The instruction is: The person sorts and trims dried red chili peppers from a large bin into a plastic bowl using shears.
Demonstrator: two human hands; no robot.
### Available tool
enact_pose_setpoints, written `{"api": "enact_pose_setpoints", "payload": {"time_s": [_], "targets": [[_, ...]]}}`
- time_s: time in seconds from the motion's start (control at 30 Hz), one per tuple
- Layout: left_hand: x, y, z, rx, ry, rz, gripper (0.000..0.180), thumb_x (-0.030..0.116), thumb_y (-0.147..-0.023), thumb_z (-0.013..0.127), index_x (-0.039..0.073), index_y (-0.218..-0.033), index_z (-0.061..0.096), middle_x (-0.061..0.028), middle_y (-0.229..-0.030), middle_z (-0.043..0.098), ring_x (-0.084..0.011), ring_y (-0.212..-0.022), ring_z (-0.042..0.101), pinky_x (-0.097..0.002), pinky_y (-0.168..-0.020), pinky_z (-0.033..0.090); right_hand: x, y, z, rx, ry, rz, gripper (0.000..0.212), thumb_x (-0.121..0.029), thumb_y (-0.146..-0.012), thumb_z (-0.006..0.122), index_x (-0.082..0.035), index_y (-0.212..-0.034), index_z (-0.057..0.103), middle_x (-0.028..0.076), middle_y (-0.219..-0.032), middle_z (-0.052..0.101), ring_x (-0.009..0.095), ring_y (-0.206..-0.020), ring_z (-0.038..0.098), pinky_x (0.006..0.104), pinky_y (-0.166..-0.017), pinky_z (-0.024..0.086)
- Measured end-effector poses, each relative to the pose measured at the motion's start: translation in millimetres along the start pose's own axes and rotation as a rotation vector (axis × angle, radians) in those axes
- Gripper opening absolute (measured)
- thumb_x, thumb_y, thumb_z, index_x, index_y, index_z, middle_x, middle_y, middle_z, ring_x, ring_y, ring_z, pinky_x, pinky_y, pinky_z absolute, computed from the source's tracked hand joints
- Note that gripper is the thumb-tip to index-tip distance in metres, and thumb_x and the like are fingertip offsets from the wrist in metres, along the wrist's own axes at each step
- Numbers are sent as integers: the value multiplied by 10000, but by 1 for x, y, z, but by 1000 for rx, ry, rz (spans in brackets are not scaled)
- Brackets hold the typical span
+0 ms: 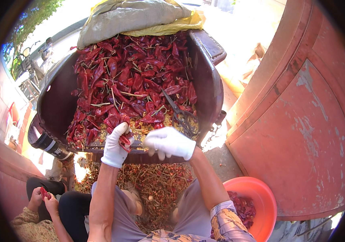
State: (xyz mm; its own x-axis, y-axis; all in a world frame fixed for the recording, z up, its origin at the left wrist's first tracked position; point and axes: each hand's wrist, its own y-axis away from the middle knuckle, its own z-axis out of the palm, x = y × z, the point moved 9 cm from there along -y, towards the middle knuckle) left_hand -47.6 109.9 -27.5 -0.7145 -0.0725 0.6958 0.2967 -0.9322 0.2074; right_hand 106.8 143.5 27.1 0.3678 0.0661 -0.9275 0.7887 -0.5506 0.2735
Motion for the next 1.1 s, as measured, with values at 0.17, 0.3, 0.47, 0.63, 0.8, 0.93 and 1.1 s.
{"api": "enact_pose_setpoints", "payload": {"time_s": [0.17, 0.3, 0.47, 0.63, 0.8, 0.93, 1.1], "targets": [[-6, -5, 19, 76, -112, 103, 149, 62, -809, 722, 68, -944, 659, -3, -738, 636, -102, -558, 582, -252, -446, 449, 15, -3, -81, 923, 201, -266, 237, -219, -912, 596, -84, -1104, 633, 143, -798, 675, 202, -691, 653, 331, -668, 510], [-9, -4, 19, 69, -223, 127, 117, 99, -818, 721, 63, -918, 674, -4, -723, 641, -99, -475, 553, -236, -374, 398, 20, -21, -86, 942, 487, -45, 152, -171, -879, 613, -109, -1014, 645, 161, -848, 678, 344, -764, 646, 413, -724, 494], [-6, -5, 22, 40, -224, 201, 148, 101, -820, 725, 60, -952, 671, -16, -785, 667, -92, -553, 585, -235, -409, 430, 18, -16, -87, 962, 365, -320, 135, -214, -882, 631, -93, -937, 653, 137, -867, 647, 316, -780, 639, 408, -699, 489], [-7, -8, 14, 76, -290, 144, 171, 113, -821, 736, 60, -965, 662, -13, -781, 669, -91, -549, 586, -239, -416, 436, 12, -14, -72, 910, 641, -170, 161, -265, -870, 650, -123, -943, 669, 116, -888, 621, 302, -782, 639, 413, -704, 502], [-10, -10, 14, 70, -353, 121, 169, 111, -819, 735, 64, -963, 659, -9, -798, 673, -94, -563, 595, -241, -434, 448, 11, -28, -63, 860, 801, -139, 179, -312, -877, 626, -144, -922, 669, 120, -920, 608, 318, -792, 641, 430, -702, 507], [-9, -11, 16, 82, -360, 175, 183, 107, -810, 743, 58, -966, 660, -13, -814, 677, -98, -585, 602, -248, -472, 471, 9, -31, -63, 842, 811, -132, 190, -313, -881, 621, -135, -930, 667, 126, -903, 614, 323, -801, 642, 432, -710, 506], [-7, -13, 25, 76, -376, 168, 227, 112, -802, 758, 43, -992, 655, -19, -857, 680, -104, -643, 618, -259, -516, 497, 4, -38, -64, 800, 709, -177, 187, -281, -865, 639, -98, -907, 643, 130, -903, 634, 336, -832, 639, 428, -735, 505]]}}
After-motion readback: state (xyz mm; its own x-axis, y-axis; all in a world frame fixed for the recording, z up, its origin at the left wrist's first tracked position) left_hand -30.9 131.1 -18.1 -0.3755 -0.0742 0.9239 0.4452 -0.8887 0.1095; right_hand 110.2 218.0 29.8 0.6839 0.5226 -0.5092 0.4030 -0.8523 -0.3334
